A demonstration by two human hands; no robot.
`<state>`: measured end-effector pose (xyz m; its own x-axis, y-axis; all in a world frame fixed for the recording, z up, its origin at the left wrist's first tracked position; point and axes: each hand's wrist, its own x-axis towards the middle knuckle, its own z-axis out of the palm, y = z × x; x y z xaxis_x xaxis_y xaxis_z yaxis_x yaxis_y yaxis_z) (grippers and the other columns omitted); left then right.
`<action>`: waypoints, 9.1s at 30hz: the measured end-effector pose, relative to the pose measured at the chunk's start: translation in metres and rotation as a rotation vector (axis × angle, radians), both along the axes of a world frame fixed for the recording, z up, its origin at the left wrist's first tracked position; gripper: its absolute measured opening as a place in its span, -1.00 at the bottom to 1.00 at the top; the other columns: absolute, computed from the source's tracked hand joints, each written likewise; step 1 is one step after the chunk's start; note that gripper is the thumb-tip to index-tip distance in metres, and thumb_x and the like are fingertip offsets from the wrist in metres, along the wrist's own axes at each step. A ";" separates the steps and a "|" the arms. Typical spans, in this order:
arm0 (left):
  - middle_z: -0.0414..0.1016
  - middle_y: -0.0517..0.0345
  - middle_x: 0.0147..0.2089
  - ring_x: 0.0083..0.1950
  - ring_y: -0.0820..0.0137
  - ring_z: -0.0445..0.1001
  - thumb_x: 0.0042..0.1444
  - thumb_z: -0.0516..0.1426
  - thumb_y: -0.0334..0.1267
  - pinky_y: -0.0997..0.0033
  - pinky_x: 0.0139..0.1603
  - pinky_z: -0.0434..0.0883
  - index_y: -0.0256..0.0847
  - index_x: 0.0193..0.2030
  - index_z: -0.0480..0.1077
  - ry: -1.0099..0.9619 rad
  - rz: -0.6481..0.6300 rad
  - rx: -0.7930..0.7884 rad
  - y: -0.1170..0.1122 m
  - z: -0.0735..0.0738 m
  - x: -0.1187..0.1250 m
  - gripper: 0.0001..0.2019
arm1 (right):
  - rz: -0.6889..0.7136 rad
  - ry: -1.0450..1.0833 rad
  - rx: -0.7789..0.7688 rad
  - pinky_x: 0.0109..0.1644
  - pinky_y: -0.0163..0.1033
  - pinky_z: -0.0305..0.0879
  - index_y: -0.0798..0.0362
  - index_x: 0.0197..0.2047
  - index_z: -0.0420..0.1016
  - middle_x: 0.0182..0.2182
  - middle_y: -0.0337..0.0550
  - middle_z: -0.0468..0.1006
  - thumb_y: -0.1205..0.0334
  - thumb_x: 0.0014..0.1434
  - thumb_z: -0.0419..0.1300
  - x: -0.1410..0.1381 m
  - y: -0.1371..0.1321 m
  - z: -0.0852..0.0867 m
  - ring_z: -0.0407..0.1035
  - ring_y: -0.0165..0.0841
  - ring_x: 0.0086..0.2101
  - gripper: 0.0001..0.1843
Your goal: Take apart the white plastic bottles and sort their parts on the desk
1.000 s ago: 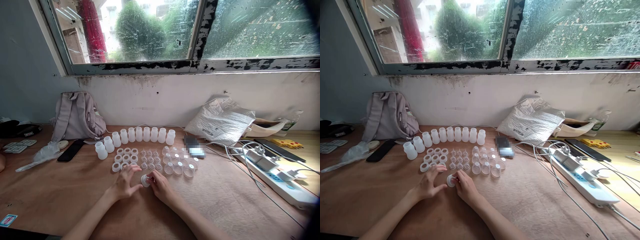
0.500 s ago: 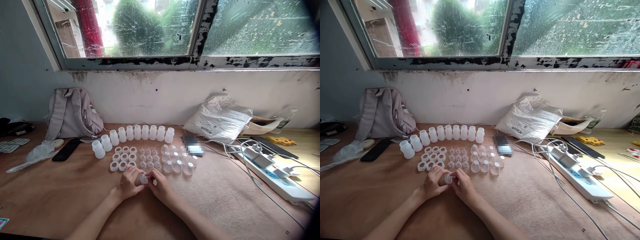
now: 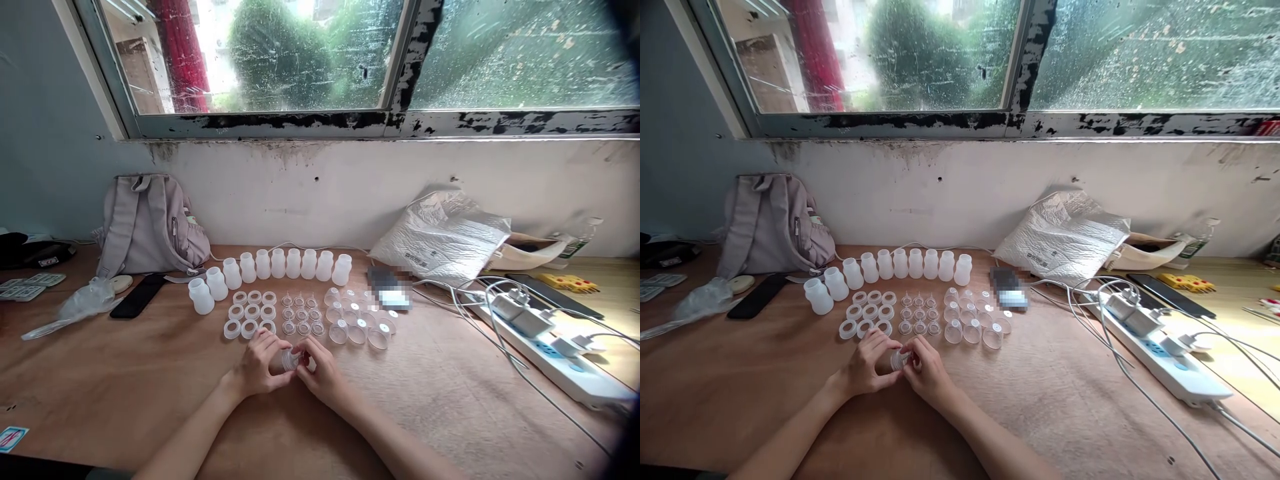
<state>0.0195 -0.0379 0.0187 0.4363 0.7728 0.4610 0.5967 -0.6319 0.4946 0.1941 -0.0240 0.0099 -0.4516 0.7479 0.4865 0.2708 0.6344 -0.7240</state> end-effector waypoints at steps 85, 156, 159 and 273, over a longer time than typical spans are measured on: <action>0.42 0.10 -0.26 -0.16 0.31 0.35 0.07 -0.02 -0.35 0.29 -0.11 0.28 -0.18 -0.29 0.33 0.112 0.422 0.211 0.018 -0.013 -0.040 -0.87 | -0.394 -0.205 0.020 -0.38 -0.32 0.23 0.07 -0.30 0.31 -0.47 -0.18 0.43 0.36 0.06 -0.05 0.018 0.026 -0.013 0.34 -0.39 -0.46 -0.84; 0.39 0.00 -0.05 -0.10 0.29 0.41 0.13 -0.04 -0.14 0.32 -0.14 0.41 -0.24 -0.01 0.23 -0.944 0.058 -0.683 0.004 0.021 0.062 -0.67 | -0.211 0.174 -0.307 -0.49 -0.34 0.23 0.08 -0.34 0.36 -0.49 -0.20 0.39 0.09 0.11 0.06 0.015 0.019 0.029 0.26 -0.44 -0.52 -0.78; 0.46 0.05 -0.18 -0.33 0.38 0.48 0.13 -0.05 -0.12 0.35 -0.27 0.44 -0.23 -0.03 0.23 -0.841 0.144 -0.676 0.004 0.019 0.062 -0.67 | -0.203 0.180 -0.345 -0.50 -0.35 0.20 0.08 -0.37 0.34 -0.51 -0.22 0.38 0.09 0.11 0.06 0.014 0.019 0.029 0.24 -0.46 -0.54 -0.78; 0.22 0.33 -0.57 -0.72 0.63 0.09 0.12 -0.10 -0.13 0.65 -0.75 -0.01 -0.17 -0.08 0.19 -0.919 0.129 -0.815 0.014 0.020 0.046 -0.73 | -0.125 0.169 -0.422 -0.53 -0.37 0.03 0.06 -0.39 0.30 -0.61 -0.32 0.20 0.06 0.13 0.02 0.011 0.021 0.024 0.07 -0.49 -0.58 -0.76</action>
